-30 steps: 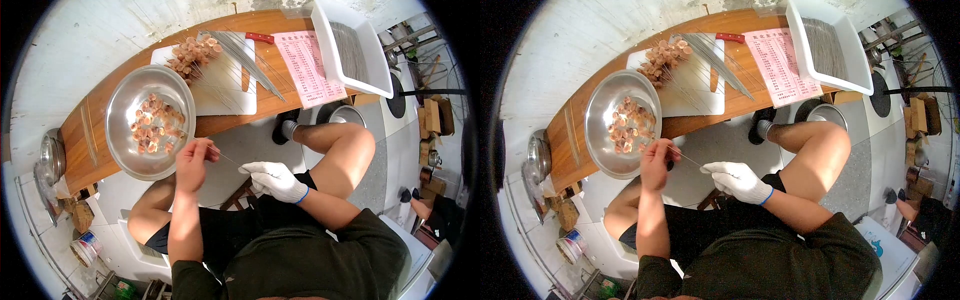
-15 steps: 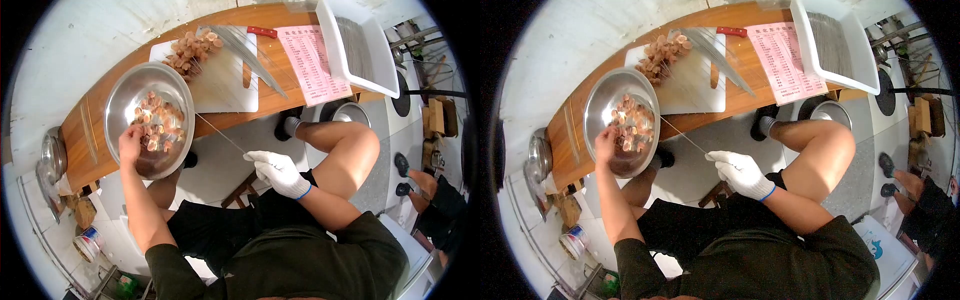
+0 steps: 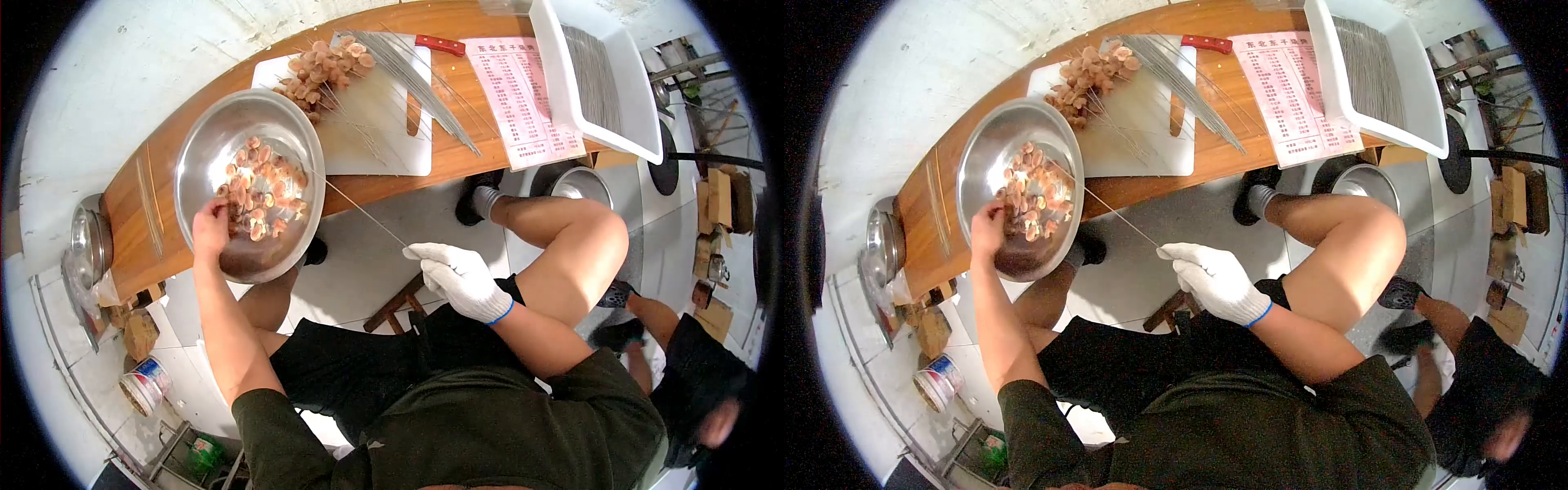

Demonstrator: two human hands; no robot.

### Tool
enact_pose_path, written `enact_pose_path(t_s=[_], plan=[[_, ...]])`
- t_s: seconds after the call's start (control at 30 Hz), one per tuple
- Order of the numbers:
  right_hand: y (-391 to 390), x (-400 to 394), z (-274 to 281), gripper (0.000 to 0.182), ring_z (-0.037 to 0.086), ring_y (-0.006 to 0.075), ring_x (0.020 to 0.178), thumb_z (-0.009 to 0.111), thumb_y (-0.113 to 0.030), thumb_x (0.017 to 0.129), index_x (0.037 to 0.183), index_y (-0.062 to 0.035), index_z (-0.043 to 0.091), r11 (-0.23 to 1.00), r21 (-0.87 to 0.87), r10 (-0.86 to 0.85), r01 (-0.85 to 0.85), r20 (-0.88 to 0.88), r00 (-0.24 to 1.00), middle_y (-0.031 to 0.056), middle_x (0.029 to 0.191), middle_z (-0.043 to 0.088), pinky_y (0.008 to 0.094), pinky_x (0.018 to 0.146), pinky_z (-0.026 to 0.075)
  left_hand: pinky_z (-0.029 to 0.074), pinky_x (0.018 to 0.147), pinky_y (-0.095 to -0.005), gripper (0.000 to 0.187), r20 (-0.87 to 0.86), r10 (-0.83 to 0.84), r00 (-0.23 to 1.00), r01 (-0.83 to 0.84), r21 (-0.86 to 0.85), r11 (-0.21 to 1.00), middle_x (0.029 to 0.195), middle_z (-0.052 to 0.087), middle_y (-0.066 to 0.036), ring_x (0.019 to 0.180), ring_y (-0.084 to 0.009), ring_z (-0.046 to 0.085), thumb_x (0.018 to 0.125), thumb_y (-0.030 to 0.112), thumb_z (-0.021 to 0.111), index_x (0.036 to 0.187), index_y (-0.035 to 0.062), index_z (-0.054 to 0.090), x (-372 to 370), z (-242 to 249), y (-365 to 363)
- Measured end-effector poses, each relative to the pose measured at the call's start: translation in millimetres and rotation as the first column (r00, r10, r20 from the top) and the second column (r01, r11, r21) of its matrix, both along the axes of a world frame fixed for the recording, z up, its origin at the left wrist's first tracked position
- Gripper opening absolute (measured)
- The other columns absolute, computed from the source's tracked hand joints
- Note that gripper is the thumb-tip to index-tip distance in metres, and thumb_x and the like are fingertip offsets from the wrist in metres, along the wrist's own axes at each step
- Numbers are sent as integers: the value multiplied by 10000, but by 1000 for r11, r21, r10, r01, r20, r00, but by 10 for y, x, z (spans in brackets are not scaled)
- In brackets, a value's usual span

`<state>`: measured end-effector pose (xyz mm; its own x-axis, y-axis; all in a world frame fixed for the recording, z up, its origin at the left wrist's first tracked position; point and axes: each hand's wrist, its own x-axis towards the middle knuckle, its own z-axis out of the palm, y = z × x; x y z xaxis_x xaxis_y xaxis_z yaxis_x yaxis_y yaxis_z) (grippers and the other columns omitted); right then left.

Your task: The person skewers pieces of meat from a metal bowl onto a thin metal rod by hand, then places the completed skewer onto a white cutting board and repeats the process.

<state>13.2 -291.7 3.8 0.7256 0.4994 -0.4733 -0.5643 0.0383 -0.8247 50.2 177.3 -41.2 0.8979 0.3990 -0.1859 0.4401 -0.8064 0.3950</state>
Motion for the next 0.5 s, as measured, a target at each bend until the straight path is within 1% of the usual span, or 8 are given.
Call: enact_pose_path(t_s=[0.13,0.17,0.27,0.33,0.37,0.4,0.47,0.5], plan=[[16,4,8,311,477,53,664,511,-77,973,1253,30,591,999,-45,-26,25,-6,1000,-4,782,578,207,619,436,505,817,-348,233,-22,-58,998,59,35,998,966,701,-190,892,-273,675,893,103,566,1070,-3,673,-25,43,138],[24,23,26,311,474,53,657,515,-82,974,1254,30,591,997,-53,-49,47,-31,998,-5,783,578,205,617,435,515,795,-331,232,-149,-79,986,92,80,993,947,704,-161,874,-246,675,927,103,538,1085,-24,650,-1,50,145],[31,13,63,321,462,50,636,521,-96,976,1263,33,583,985,-86,-151,153,26,988,-10,777,579,199,594,414,525,742,-302,230,-173,198,965,-259,-486,834,925,689,-128,832,-209,666,967,102,487,1096,-42,611,-19,-106,312],[31,-17,-44,338,449,47,620,519,-105,975,1275,41,571,957,-82,-248,277,258,934,-14,757,578,191,556,375,523,719,-292,255,-80,296,952,-291,-534,794,950,678,-73,857,-152,653,994,133,459,1129,-9,620,-6,-129,378],[-13,-12,-109,304,536,80,677,536,-131,983,1246,6,602,946,-214,-141,244,406,903,47,893,661,233,702,494,517,712,-284,255,-56,371,927,-335,-568,752,967,677,-73,862,-149,650,993,135,462,1139,-6,616,-3,-155,395],[-17,38,-77,300,544,86,683,537,-128,980,1243,1,606,946,-283,4,159,498,867,55,901,665,236,712,497,510,705,-276,256,-33,444,896,-372,-603,706,983,676,-72,866,-147,648,992,137,466,1149,-3,612,16,-159,381],[-2,132,30,293,559,99,695,540,-121,975,1236,-9,615,898,-439,290,20,625,725,72,918,673,241,730,504,495,713,-258,258,-160,340,927,-371,-533,760,1047,670,-63,888,-138,642,997,144,468,1195,16,572,57,-160,384],[16,113,8,292,559,104,690,546,-110,964,1231,-24,624,914,-403,237,37,606,759,68,926,679,240,711,502,496,719,-258,255,-173,280,944,-329,-556,763,1053,670,-63,890,-139,643,999,147,466,1196,18,564,85,-185,350]])
